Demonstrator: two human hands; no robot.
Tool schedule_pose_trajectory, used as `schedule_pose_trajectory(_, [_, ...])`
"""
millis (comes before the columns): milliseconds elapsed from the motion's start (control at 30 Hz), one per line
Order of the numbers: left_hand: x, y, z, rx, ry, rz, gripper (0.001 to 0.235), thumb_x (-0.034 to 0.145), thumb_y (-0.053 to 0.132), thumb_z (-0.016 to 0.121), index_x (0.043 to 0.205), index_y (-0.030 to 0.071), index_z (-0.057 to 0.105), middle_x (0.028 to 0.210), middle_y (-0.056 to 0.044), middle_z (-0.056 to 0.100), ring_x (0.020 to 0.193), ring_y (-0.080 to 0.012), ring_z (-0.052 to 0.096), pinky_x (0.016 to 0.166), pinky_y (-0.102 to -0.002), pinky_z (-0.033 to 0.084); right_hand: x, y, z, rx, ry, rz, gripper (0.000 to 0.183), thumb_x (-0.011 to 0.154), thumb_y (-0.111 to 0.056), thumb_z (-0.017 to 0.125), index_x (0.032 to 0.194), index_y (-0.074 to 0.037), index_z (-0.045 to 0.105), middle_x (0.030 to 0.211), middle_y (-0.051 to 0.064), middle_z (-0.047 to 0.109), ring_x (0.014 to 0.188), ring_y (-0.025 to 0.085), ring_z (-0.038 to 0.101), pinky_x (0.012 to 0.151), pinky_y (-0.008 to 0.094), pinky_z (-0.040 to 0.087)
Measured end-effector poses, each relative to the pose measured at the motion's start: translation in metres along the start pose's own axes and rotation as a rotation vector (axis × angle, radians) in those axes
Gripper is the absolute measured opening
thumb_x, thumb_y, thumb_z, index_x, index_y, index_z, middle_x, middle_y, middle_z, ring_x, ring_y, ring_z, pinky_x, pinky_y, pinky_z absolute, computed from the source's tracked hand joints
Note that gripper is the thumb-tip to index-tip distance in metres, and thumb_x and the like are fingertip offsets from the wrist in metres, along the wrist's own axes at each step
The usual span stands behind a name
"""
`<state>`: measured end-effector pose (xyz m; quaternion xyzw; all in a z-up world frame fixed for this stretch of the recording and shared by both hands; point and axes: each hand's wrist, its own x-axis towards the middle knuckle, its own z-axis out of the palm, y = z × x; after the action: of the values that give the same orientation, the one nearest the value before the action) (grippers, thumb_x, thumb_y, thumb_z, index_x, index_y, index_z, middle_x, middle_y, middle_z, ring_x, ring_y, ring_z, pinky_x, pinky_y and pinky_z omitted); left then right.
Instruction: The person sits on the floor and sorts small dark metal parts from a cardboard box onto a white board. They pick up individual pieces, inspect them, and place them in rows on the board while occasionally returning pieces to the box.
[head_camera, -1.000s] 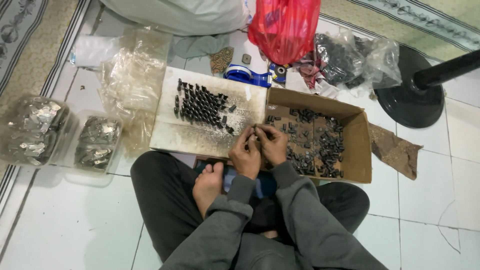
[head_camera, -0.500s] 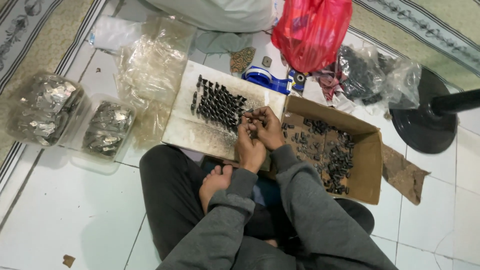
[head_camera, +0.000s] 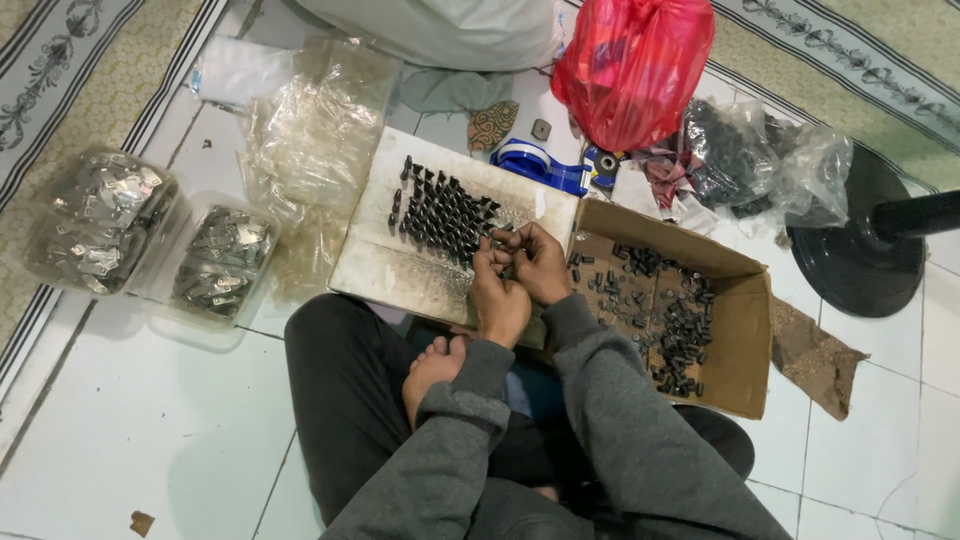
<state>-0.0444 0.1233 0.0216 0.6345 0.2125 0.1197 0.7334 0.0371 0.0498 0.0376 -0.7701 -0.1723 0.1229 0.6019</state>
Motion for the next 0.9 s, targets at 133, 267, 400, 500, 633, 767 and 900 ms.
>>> schedule_pose_trajectory(133, [-0.009, -0.001, 0.003, 0.041, -0.002, 0.037, 0.051, 0.087, -0.012, 0.039, 0.135, 0.002, 0.042, 0.150, -0.038, 0.043, 0.108, -0.0548, 0.060, 0.069, -0.081, 0.050, -0.002, 0.014, -0.016, 0.016, 0.048, 0.021, 0.017, 0.097, 0.014, 0.054, 0.096, -0.002, 0.059, 0.103, 0.025, 0.079, 0.094, 0.023, 0.075, 0.076, 0.038, 0.063])
schedule_pose_trajectory(267, [-0.036, 0.023, 0.014, 0.079, -0.014, 0.083, 0.065, 0.087, -0.012, 0.045, 0.150, 0.000, 0.036, 0.140, -0.030, 0.049, 0.124, -0.0474, 0.053, 0.092, -0.065, 0.056, -0.024, 0.034, -0.074, 0.053, 0.221, 0.024, 0.015, 0.097, 0.008, 0.071, 0.107, -0.001, 0.065, 0.100, 0.018, 0.078, 0.087, 0.017, 0.074, 0.067, 0.028, 0.058])
schedule_pose_trajectory(400, [-0.051, 0.038, 0.031, 0.178, -0.236, 0.061, 0.044, 0.092, -0.005, 0.053, 0.134, 0.008, 0.052, 0.127, -0.025, 0.061, 0.118, -0.0551, 0.059, 0.087, -0.063, 0.064, -0.061, 0.013, -0.152, -0.056, 0.402, 0.132, 0.018, 0.108, -0.006, 0.068, 0.123, 0.004, 0.068, 0.114, 0.026, 0.077, 0.103, 0.031, 0.078, 0.076, 0.044, 0.065])
schedule_pose_trajectory(500, [-0.048, -0.004, 0.050, 0.292, -0.409, 0.159, 0.029, 0.099, -0.003, 0.055, 0.123, 0.012, 0.062, 0.117, -0.015, 0.066, 0.111, -0.0452, 0.067, 0.076, -0.054, 0.065, -0.105, 0.085, -0.211, -0.145, 0.446, 0.331, 0.021, 0.112, -0.018, 0.068, 0.125, -0.001, 0.070, 0.102, 0.018, 0.077, 0.093, 0.026, 0.075, 0.064, 0.042, 0.062])
schedule_pose_trajectory(633, [-0.046, 0.004, 0.078, 0.538, -0.570, 0.200, 0.027, 0.100, 0.000, 0.054, 0.125, 0.010, 0.060, 0.120, -0.018, 0.062, 0.106, -0.0446, 0.069, 0.079, -0.063, 0.066, -0.146, 0.200, -0.234, -0.458, 0.435, 0.460, 0.019, 0.100, -0.017, 0.073, 0.116, -0.010, 0.079, 0.106, 0.019, 0.079, 0.108, 0.039, 0.075, 0.087, 0.055, 0.063])
schedule_pose_trajectory(767, [-0.052, 0.005, 0.111, 0.959, -0.754, -0.111, 0.075, 0.094, 0.008, 0.073, 0.154, -0.010, 0.030, 0.165, -0.040, 0.020, 0.152, -0.0531, 0.033, 0.122, -0.065, 0.046, -0.138, 0.171, -0.214, -0.558, 0.313, 0.538, 0.024, 0.097, -0.013, 0.074, 0.118, -0.004, 0.081, 0.110, 0.022, 0.079, 0.113, 0.044, 0.073, 0.099, 0.060, 0.062])
schedule_pose_trajectory(900, [-0.043, -0.041, 0.137, 1.383, -0.786, -0.001, 0.062, 0.097, -0.002, 0.068, 0.148, -0.021, 0.038, 0.165, -0.049, 0.008, 0.158, -0.0580, 0.023, 0.123, -0.062, 0.045, -0.129, 0.192, -0.218, -0.565, 0.366, 0.617, 0.024, 0.096, -0.016, 0.077, 0.117, -0.009, 0.084, 0.114, 0.019, 0.080, 0.116, 0.042, 0.073, 0.098, 0.059, 0.064])
